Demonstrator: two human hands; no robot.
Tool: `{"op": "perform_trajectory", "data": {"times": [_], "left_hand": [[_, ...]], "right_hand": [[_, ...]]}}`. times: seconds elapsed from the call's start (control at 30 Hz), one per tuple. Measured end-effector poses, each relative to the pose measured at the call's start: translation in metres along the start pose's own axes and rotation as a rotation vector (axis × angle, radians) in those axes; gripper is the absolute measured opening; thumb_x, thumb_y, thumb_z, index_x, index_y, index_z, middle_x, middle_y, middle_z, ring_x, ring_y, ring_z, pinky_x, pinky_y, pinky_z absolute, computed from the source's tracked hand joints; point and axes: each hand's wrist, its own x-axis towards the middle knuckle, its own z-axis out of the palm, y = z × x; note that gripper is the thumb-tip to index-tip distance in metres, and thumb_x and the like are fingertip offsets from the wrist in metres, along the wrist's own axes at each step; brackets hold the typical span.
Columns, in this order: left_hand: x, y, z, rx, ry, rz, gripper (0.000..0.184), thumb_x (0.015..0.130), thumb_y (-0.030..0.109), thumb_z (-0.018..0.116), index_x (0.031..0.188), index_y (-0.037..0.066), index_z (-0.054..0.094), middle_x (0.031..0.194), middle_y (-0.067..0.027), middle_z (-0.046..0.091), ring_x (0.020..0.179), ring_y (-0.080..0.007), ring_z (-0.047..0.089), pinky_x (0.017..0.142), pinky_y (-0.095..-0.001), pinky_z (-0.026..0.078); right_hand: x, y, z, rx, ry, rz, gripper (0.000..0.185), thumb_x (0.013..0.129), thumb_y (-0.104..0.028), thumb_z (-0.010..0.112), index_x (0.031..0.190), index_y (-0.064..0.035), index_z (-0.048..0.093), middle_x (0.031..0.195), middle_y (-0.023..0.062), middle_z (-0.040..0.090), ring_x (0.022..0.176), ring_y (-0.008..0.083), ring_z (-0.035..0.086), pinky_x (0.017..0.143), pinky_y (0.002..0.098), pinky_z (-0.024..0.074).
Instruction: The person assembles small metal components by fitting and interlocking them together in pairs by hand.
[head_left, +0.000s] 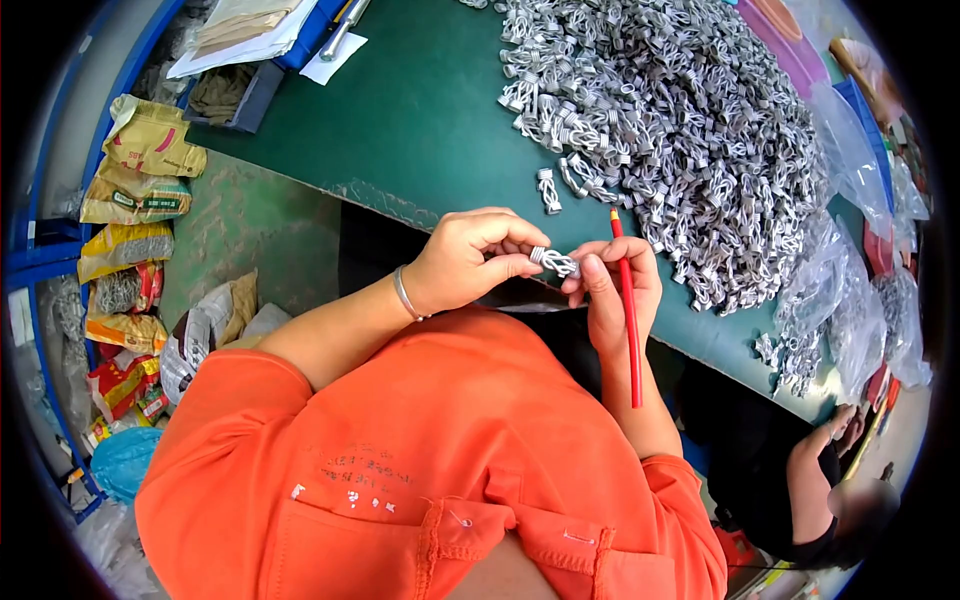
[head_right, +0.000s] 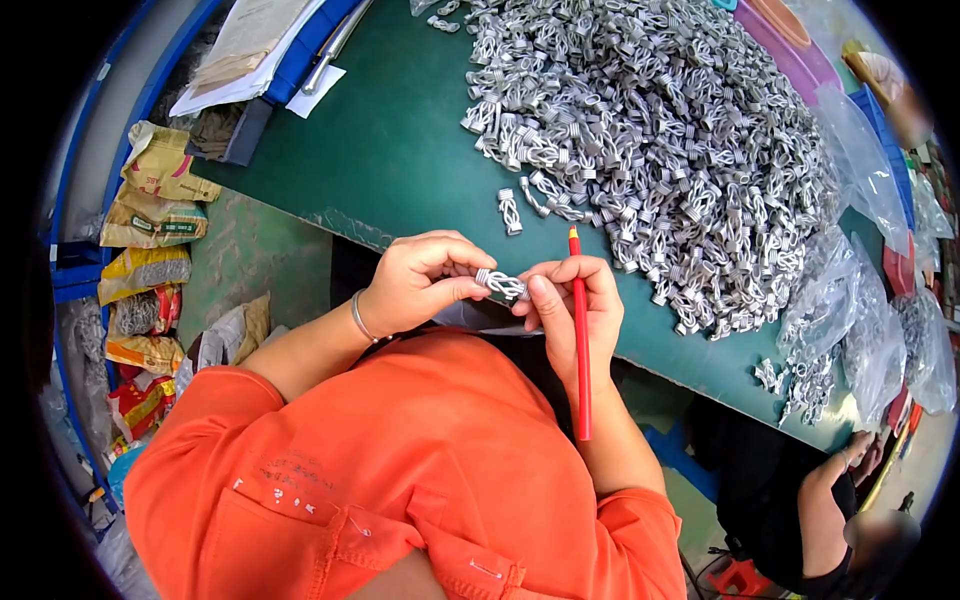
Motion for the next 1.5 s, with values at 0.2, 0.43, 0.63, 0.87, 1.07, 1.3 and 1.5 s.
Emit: {"op": "perform_trajectory", "data": {"times": [0.2, 0.43, 0.63, 0.87, 1.07, 1.3, 1.5], "left_hand": [[-0.002, 0.003, 0.003, -0.084, 0.020, -0.013, 0.021, 0.078, -0.009, 0.066, 0.098, -0.006, 0.062, 0.089, -0.0092, 0.062, 0.078, -0.0133, 0.064, 0.068, -0.0237, 0.054], [-0.003, 0.009, 0.002, -0.057, -0.006, 0.075, 0.022, 0.076, -0.009, 0.068, 0.097, -0.006, 0.061, 0.093, -0.0105, 0.061, 0.081, -0.0136, 0.063, 0.069, -0.0240, 0.053], [-0.010, 0.008, 0.002, -0.129, -0.010, -0.015, 0.021, 0.077, -0.009, 0.067, 0.097, -0.006, 0.061, 0.092, -0.0114, 0.062, 0.081, -0.0139, 0.063, 0.068, -0.0244, 0.054], [-0.019, 0.007, 0.000, -0.026, -0.053, -0.012, 0.021, 0.076, -0.010, 0.067, 0.096, -0.007, 0.062, 0.092, -0.0137, 0.063, 0.078, -0.0163, 0.065, 0.067, -0.0257, 0.056], [-0.023, 0.009, -0.002, 0.018, 0.016, 0.025, 0.020, 0.073, -0.007, 0.072, 0.091, -0.004, 0.063, 0.089, -0.0124, 0.064, 0.074, -0.0146, 0.065, 0.063, -0.0235, 0.054], [-0.027, 0.012, -0.008, 0.235, -0.052, -0.036, 0.022, 0.072, -0.001, 0.073, 0.093, -0.001, 0.065, 0.082, -0.0098, 0.065, 0.070, -0.0153, 0.064, 0.062, -0.0250, 0.053], [-0.029, 0.002, 0.000, 0.161, -0.026, -0.139, 0.022, 0.077, -0.003, 0.067, 0.099, -0.002, 0.063, 0.087, -0.0096, 0.064, 0.076, -0.0147, 0.066, 0.067, -0.0244, 0.054]], "right_hand": [[-0.002, 0.006, -0.004, 0.088, -0.033, -0.003, 0.020, 0.085, 0.008, 0.057, 0.094, -0.0038, 0.043, 0.090, 0.0156, 0.060, 0.070, 0.0146, 0.060, 0.058, 0.0213, 0.0497], [-0.008, 0.013, -0.002, -0.090, -0.008, -0.284, 0.039, 0.075, 0.019, 0.062, 0.098, -0.0044, 0.041, 0.099, 0.0169, 0.057, 0.083, 0.0191, 0.060, 0.071, 0.0286, 0.0526], [-0.013, 0.007, -0.007, -0.215, -0.062, -0.449, 0.044, 0.070, 0.013, 0.071, 0.096, -0.0051, 0.041, 0.097, 0.0188, 0.061, 0.076, 0.0168, 0.059, 0.070, 0.0272, 0.0505], [-0.017, 0.005, -0.006, -0.266, -0.110, -0.488, 0.047, 0.068, 0.012, 0.074, 0.096, -0.0051, 0.041, 0.096, 0.0192, 0.062, 0.072, 0.0169, 0.060, 0.063, 0.0272, 0.0524], [-0.019, 0.015, -0.007, -0.263, -0.117, -0.440, 0.044, 0.069, 0.011, 0.074, 0.095, -0.0042, 0.042, 0.096, 0.0180, 0.062, 0.071, 0.0150, 0.060, 0.063, 0.0258, 0.0522], [-0.006, 0.011, -0.011, -0.498, -0.112, -0.442, 0.030, 0.071, 0.006, 0.074, 0.083, -0.0026, 0.048, 0.083, 0.0146, 0.064, 0.066, 0.0163, 0.060, 0.057, 0.0263, 0.0495], [0.027, 0.013, -0.004, -0.873, -0.011, -0.578, 0.028, 0.068, 0.009, 0.071, 0.080, -0.0030, 0.049, 0.084, 0.0127, 0.063, 0.071, 0.0273, 0.059, 0.062, 0.0332, 0.0476]]}}
